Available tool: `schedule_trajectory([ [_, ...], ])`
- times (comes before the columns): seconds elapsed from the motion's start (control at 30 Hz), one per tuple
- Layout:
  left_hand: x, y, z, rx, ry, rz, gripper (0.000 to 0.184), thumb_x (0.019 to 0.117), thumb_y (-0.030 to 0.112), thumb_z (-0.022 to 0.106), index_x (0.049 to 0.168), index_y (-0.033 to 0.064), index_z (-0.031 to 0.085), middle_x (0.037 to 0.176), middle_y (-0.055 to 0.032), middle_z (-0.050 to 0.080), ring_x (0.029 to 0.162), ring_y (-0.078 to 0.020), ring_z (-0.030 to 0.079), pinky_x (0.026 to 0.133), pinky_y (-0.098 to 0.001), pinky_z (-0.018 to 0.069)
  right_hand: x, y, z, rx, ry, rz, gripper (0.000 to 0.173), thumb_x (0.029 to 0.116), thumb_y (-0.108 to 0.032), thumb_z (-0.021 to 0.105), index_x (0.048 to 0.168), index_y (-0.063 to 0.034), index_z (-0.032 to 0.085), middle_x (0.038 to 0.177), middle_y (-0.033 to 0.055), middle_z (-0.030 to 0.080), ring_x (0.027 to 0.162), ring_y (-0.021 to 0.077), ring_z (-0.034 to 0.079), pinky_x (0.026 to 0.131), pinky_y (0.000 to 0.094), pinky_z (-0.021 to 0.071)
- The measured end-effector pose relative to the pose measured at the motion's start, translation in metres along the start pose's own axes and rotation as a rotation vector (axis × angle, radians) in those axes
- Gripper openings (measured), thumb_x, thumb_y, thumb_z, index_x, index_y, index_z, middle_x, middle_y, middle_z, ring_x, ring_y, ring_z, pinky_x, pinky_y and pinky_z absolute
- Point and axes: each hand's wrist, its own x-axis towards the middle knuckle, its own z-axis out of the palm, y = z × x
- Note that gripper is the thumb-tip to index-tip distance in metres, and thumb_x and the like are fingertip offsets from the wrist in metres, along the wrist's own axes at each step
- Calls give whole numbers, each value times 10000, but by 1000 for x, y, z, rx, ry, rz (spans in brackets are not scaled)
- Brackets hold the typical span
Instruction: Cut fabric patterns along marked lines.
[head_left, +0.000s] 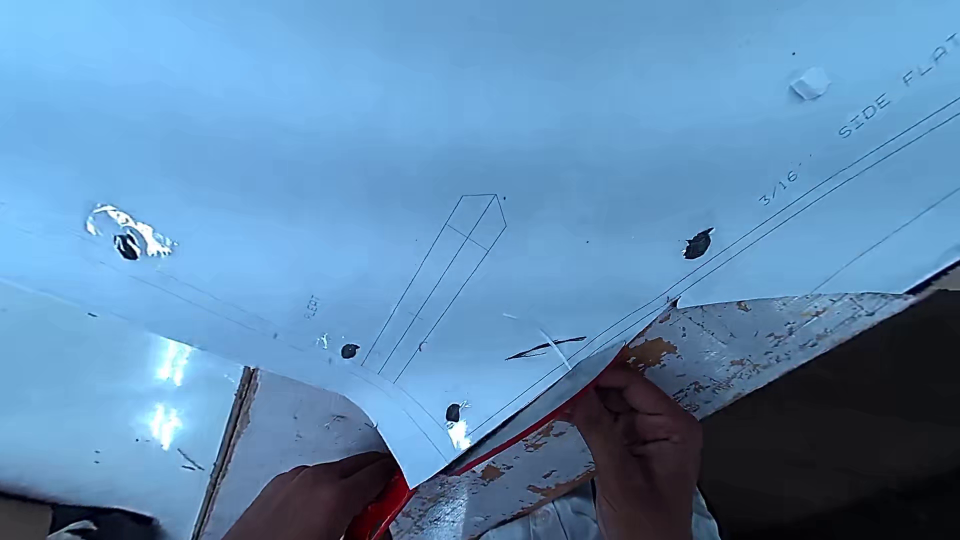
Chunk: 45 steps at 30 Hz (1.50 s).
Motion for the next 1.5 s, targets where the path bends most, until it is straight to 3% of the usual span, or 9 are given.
schedule_trajectory([
  [0.2,3,17,-8,61,-13,-41,187,839,106,759,929,-51,711,847,-268,699,731,-486,698,611,-659,528,1,0,-3,24,-37,-20,113,918,-5,665,982,-79,719,860,-26,764,789,51,743,757,247,643],
  [0.5,7,12,-6,39,36,-25,137,803,83,762,876,-27,724,807,-227,710,700,-437,703,603,-632,528,2,-1,-3,9,-37,12,97,918,-3,655,973,-70,701,848,-11,763,784,74,753,760,271,651],
  [0.6,8,9,-4,47,54,-1,127,806,97,750,850,-20,725,779,-218,708,669,-423,699,581,-622,525,4,-4,-4,-2,-47,14,112,941,2,617,1024,-41,679,860,8,765,790,92,759,759,283,657],
  [0.73,7,7,-4,43,47,6,136,815,101,749,878,-19,733,805,-220,719,694,-428,707,595,-627,531,12,-8,-8,-32,-43,-31,109,967,-55,616,1048,-93,677,828,-17,745,746,83,746,710,277,655],
  [0.87,9,14,-7,35,18,18,160,839,84,738,924,-49,717,843,-249,711,717,-455,704,610,-640,536,13,-9,-8,-21,-37,-37,103,953,-25,607,1013,-90,660,818,-15,745,742,76,745,704,265,651],
  [1.37,16,24,-8,68,37,-17,212,792,116,780,720,-43,660,704,-242,670,651,-447,682,593,-617,515,14,-9,-10,0,-53,-16,107,933,-9,626,1002,-73,676,846,-4,754,773,80,750,740,272,651],
  [1.5,16,23,-8,57,45,-12,207,794,125,776,727,-40,669,695,-233,667,636,-437,677,580,-611,514,17,-14,-12,-43,-56,-46,101,953,-31,622,1033,-71,668,849,-13,751,773,77,746,739,272,651],
])
